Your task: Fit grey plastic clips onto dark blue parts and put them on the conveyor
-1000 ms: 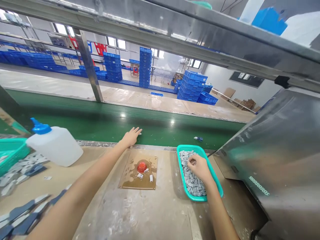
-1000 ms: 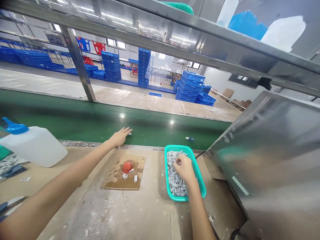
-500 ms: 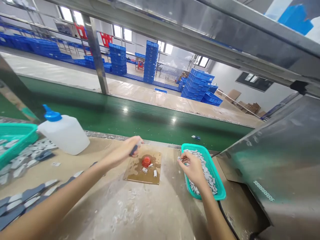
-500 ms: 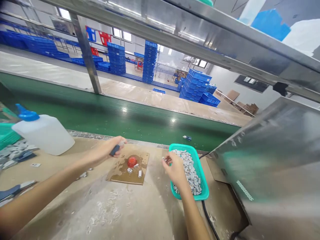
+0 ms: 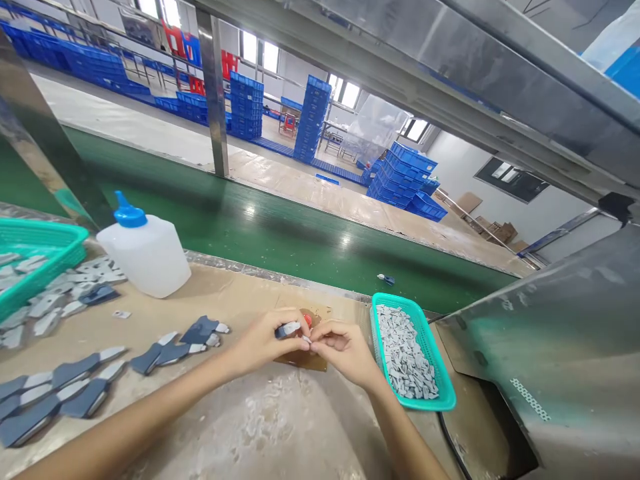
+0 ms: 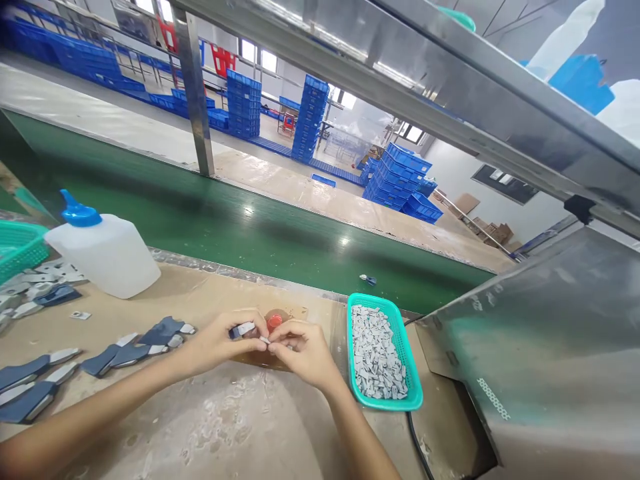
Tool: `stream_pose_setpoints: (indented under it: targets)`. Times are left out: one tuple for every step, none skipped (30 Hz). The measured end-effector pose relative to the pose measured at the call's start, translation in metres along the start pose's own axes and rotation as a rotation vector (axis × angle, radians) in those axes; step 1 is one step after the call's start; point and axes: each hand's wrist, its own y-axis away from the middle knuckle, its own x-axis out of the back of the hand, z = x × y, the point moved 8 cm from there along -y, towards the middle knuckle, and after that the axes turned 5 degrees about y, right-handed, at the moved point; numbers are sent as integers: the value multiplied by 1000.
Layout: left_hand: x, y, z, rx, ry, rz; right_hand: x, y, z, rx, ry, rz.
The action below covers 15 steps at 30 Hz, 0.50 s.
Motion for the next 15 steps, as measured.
stream_pose_setpoints:
  targets:
    - [1,1,0,-13,-4,-7,0,-1,1,-1,-11,-8]
    - [2,1,-1,-16,-2,-7,1,-3,2,13,13,5]
    - [4,0,-5,-4,12,7,3,-5,2,37,65,34]
    - [8,-2,-10,22,40,38,6,-6,2,66,135,76]
    - [13,-3,-18,66,87,83,9,-8,3,93,219,123]
    - [18,-5,-26,126,161,129,11,-10,4,116,314,169]
    - [22,-5,-36,195,264,172,12,-11,6,139,410,208]
    - [25,-6,-45,263,387,207,13,-11,8,164,500,238]
    - [26,-5,-53,315,517,232,12,-12,11,189,576,253]
    - [26,-5,-58,350,643,248,10,-12,13,214,635,253]
    - [26,-5,-61,370,757,262,8,-11,16,238,680,245]
    - [27,-5,-64,380,851,280,6,-11,19,259,714,236]
    - [27,-5,-66,386,925,299,4,-10,21,273,742,227]
    - [27,-5,-68,392,979,310,3,-10,23,282,766,221]
    - [26,-5,-69,402,1013,312,2,-9,24,289,785,218]
